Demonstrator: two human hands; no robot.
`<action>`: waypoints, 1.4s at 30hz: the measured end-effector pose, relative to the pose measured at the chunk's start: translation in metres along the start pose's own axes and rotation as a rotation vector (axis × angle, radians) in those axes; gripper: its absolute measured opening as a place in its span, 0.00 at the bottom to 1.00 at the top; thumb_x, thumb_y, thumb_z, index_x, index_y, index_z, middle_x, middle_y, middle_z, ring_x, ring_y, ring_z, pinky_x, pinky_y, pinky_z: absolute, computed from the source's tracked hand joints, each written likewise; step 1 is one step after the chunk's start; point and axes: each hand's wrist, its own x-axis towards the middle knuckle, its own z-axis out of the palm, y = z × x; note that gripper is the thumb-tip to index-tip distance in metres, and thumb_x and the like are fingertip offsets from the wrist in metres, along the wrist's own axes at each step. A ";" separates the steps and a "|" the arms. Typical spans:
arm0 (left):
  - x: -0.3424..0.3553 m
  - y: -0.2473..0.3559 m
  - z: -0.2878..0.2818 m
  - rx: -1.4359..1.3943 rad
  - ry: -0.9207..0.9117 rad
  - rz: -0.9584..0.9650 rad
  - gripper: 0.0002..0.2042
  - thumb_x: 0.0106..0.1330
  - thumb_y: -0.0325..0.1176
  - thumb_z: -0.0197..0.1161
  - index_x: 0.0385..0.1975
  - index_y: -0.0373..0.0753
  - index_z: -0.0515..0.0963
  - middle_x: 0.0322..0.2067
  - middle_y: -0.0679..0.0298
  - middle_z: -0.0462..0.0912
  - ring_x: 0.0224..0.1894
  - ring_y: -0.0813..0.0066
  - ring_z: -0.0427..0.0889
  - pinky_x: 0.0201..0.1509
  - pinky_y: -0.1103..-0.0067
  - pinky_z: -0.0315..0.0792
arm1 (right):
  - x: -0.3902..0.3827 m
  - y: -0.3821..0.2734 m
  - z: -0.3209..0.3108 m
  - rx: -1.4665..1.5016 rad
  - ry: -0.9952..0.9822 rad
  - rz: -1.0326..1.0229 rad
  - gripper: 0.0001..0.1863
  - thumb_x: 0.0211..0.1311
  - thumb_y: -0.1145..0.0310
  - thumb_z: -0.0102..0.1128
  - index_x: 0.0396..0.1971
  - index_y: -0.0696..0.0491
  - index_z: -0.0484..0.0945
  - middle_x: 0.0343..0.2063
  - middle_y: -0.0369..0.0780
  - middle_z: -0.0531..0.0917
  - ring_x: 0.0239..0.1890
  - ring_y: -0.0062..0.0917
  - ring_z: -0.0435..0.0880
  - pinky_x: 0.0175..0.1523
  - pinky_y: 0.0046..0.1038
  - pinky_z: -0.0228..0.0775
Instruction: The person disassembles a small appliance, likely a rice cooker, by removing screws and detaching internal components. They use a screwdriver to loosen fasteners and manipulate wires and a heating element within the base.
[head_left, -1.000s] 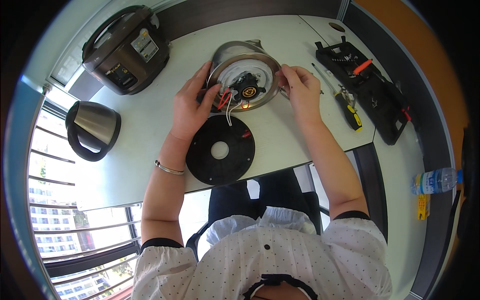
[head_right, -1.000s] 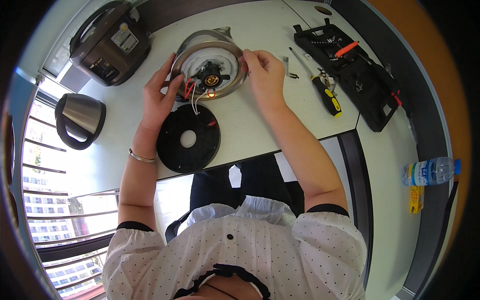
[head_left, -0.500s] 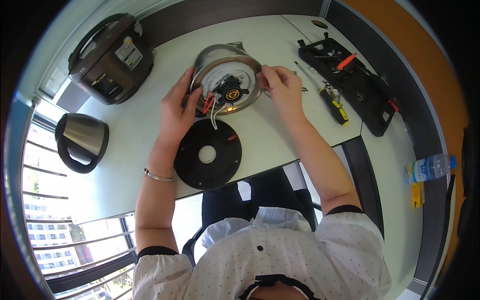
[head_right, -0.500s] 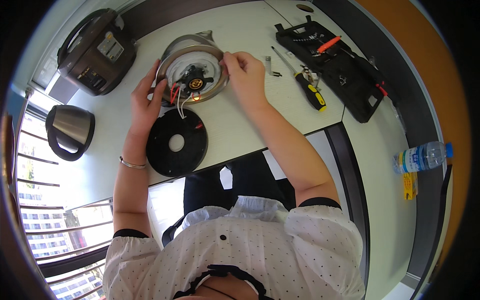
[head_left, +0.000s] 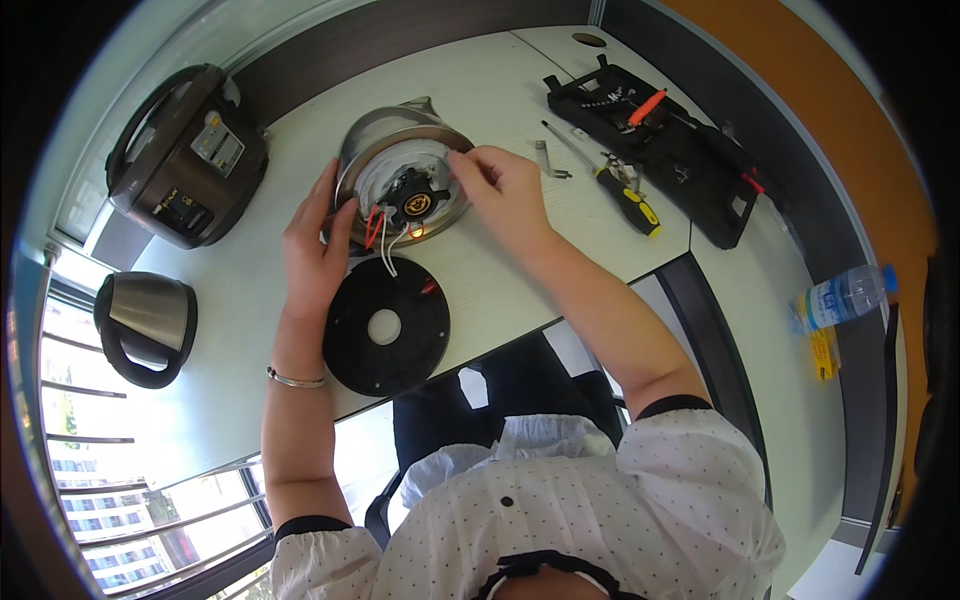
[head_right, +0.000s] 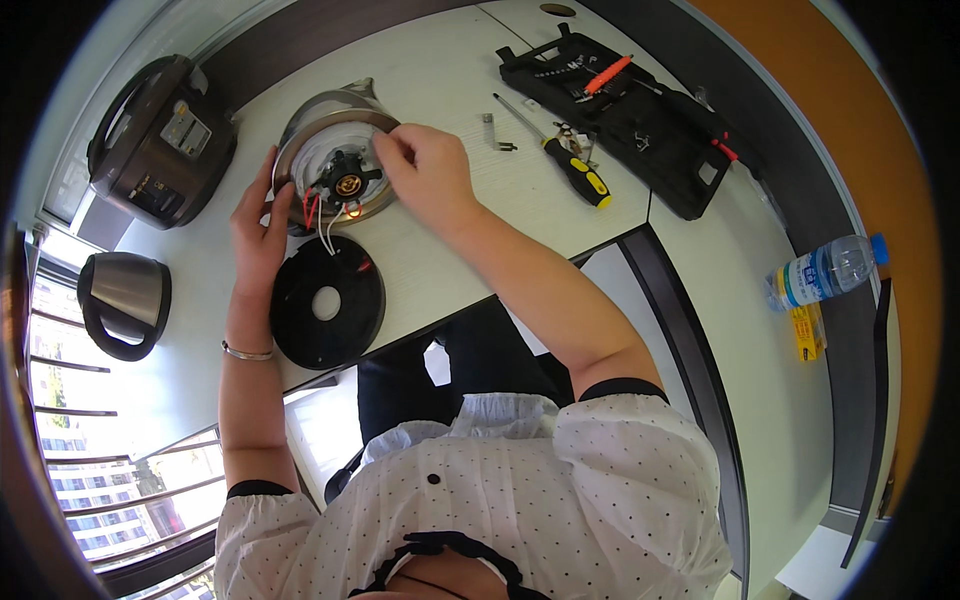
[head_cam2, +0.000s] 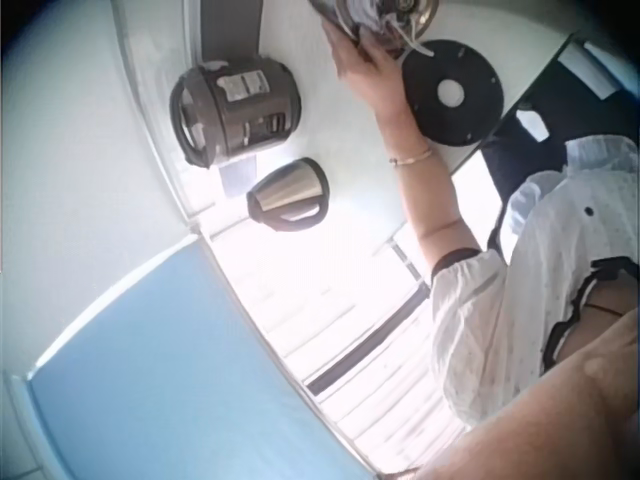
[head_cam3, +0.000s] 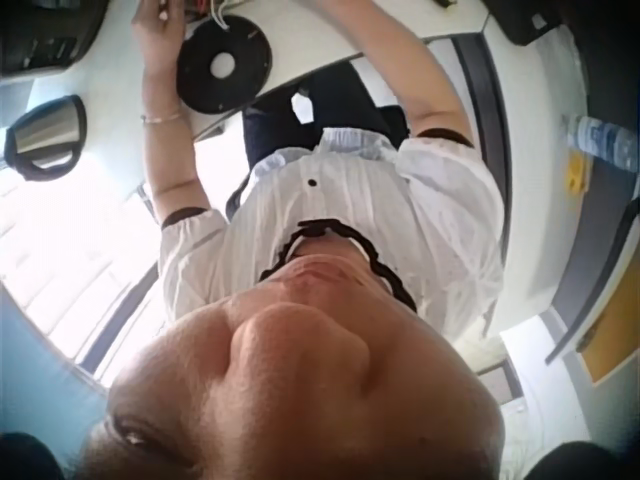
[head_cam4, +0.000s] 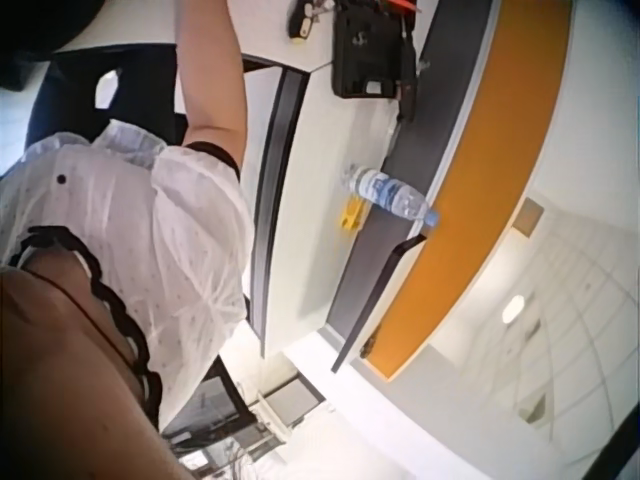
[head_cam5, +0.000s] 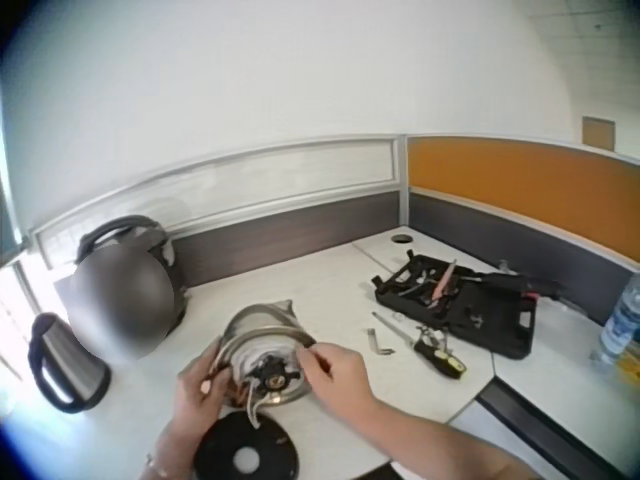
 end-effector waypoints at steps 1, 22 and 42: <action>0.000 0.001 0.000 -0.008 -0.002 -0.017 0.22 0.65 0.25 0.58 0.60 0.37 0.70 0.38 0.58 0.81 0.38 0.81 0.76 0.44 0.81 0.72 | -0.001 0.001 0.002 -0.016 0.007 -0.042 0.13 0.58 0.64 0.59 0.22 0.58 0.79 0.17 0.45 0.78 0.19 0.35 0.77 0.27 0.32 0.68; 0.000 -0.001 -0.001 0.065 0.012 0.020 0.21 0.63 0.26 0.60 0.58 0.34 0.71 0.39 0.49 0.82 0.36 0.65 0.81 0.42 0.75 0.74 | -0.007 -0.009 0.004 -0.223 -0.032 -0.346 0.14 0.54 0.65 0.62 0.13 0.54 0.73 0.15 0.40 0.75 0.18 0.37 0.77 0.24 0.35 0.67; 0.001 0.006 -0.003 0.013 0.024 0.016 0.20 0.65 0.29 0.59 0.58 0.37 0.71 0.49 0.52 0.79 0.42 0.66 0.82 0.43 0.76 0.77 | 0.006 -0.008 -0.022 0.055 0.074 -0.101 0.07 0.52 0.71 0.66 0.25 0.60 0.81 0.18 0.41 0.80 0.19 0.23 0.77 0.26 0.22 0.68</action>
